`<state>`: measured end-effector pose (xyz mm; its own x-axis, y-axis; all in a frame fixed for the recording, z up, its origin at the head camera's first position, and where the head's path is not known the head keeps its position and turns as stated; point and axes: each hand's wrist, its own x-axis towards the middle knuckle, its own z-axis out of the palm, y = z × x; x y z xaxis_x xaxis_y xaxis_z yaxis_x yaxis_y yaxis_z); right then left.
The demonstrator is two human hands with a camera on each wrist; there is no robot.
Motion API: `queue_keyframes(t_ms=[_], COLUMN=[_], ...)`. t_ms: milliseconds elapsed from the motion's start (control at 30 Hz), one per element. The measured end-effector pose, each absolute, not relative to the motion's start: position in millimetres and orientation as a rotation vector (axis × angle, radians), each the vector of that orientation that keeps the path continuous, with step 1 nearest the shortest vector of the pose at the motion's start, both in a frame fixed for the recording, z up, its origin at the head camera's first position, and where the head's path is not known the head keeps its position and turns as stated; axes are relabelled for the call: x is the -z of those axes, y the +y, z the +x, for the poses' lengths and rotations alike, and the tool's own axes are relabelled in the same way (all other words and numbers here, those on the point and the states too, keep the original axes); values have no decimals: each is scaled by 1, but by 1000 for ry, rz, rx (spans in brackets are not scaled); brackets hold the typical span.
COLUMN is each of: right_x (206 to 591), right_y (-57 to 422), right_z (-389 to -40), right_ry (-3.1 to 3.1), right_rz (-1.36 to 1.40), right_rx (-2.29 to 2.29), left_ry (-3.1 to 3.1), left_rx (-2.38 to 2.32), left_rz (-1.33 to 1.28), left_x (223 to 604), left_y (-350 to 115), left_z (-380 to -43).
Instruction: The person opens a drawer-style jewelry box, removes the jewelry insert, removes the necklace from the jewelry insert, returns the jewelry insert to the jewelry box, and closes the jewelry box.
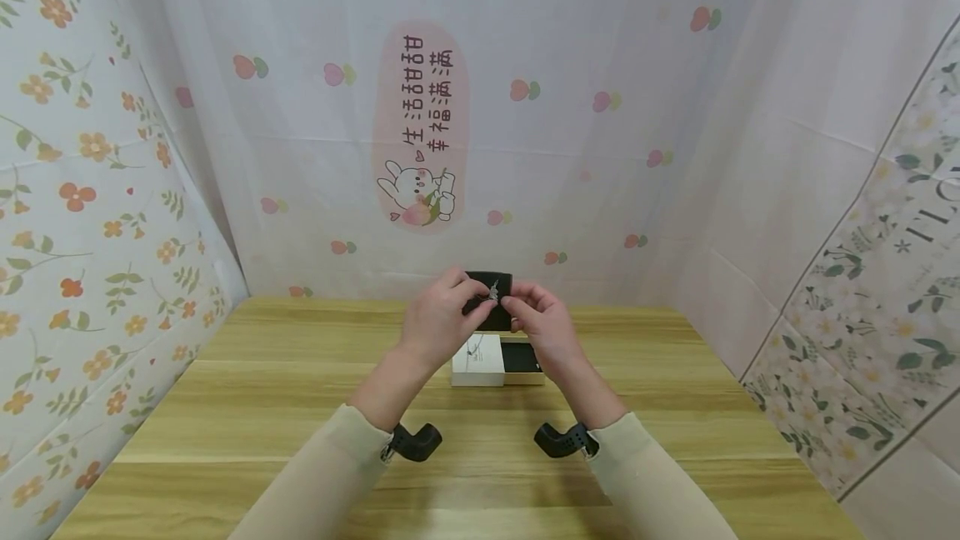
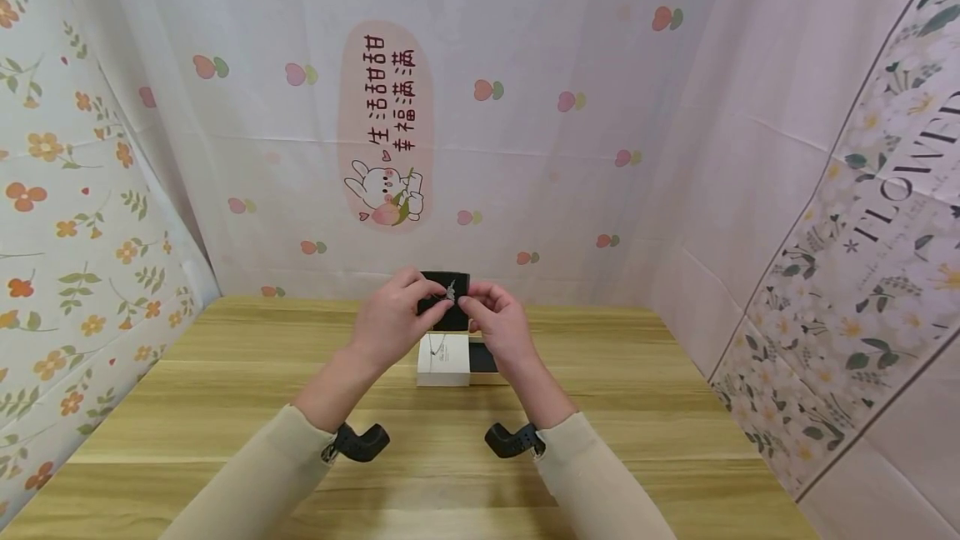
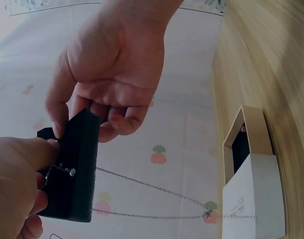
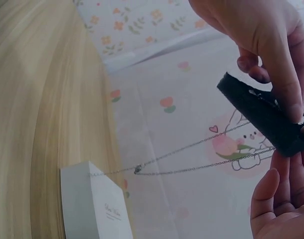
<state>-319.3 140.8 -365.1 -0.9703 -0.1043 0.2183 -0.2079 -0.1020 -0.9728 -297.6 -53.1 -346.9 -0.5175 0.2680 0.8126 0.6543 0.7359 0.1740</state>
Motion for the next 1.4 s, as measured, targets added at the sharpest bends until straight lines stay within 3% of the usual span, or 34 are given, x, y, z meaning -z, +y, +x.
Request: queue_keyframes(t_ms=[1400], right_x=[369], right_y=[148], right_z=[-318], right_ry=[-2112], right_rz=[351], right_rx=[-2209], left_ry=[-2053], left_rx=[699], left_rz=[-708], left_x=[335], left_y=[-52], left_z=[-301])
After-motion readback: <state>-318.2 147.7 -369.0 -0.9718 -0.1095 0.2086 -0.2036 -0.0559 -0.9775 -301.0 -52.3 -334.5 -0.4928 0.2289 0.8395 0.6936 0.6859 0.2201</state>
